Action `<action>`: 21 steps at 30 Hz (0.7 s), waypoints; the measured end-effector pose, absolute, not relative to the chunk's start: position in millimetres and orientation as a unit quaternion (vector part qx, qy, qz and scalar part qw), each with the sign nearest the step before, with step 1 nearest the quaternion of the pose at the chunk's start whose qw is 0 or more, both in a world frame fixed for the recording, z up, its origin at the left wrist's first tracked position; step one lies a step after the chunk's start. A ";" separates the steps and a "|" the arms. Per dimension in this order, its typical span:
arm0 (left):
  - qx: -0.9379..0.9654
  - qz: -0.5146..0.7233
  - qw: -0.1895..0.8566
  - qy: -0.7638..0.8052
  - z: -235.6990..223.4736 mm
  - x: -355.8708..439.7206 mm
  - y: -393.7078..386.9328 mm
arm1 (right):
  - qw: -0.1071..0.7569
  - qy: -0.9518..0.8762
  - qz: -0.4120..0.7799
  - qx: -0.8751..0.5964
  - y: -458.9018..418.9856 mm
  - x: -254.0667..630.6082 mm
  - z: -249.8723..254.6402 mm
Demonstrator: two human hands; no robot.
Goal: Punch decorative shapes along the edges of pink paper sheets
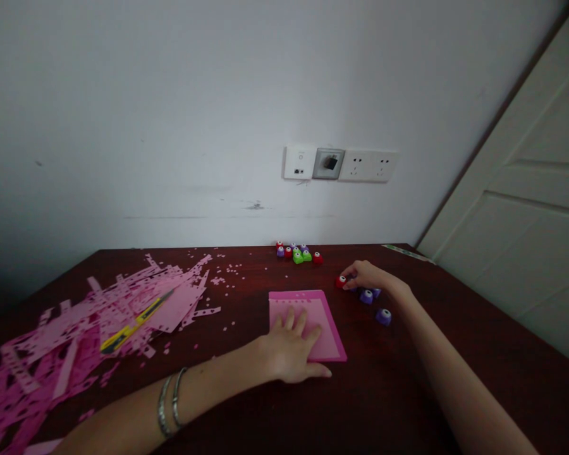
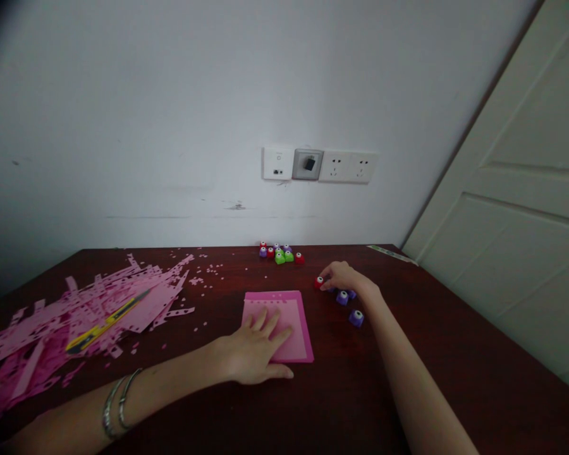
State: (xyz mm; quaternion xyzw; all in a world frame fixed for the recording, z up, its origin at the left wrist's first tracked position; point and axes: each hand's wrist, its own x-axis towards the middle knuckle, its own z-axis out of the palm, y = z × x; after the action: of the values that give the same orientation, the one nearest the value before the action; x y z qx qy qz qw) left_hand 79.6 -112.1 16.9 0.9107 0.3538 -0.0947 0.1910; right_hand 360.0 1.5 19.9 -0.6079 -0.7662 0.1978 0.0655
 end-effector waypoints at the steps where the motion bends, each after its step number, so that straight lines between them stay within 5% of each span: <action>1: 0.910 -0.095 0.192 0.355 17.4 79.9 -112.6 | 0.062 -0.765 0.196 -0.610 1.6 360.1 19.9; 13: 0.941 -0.036 0.134 0.309 39.4 77.0 -105.1 | 0.173 -0.777 0.127 -0.592 -13.6 338.0 59.8; 21: 0.895 0.153 0.111 0.405 55.0 56.4 -38.5 | 0.254 -0.790 0.182 -0.528 -4.4 300.6 27.2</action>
State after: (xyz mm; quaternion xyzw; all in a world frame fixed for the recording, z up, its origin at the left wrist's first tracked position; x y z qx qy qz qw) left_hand 56.4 -38.5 55.0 0.8948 0.4047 0.1526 0.1108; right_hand 300.6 -4.4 27.2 -0.5276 -0.7899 0.1820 0.2542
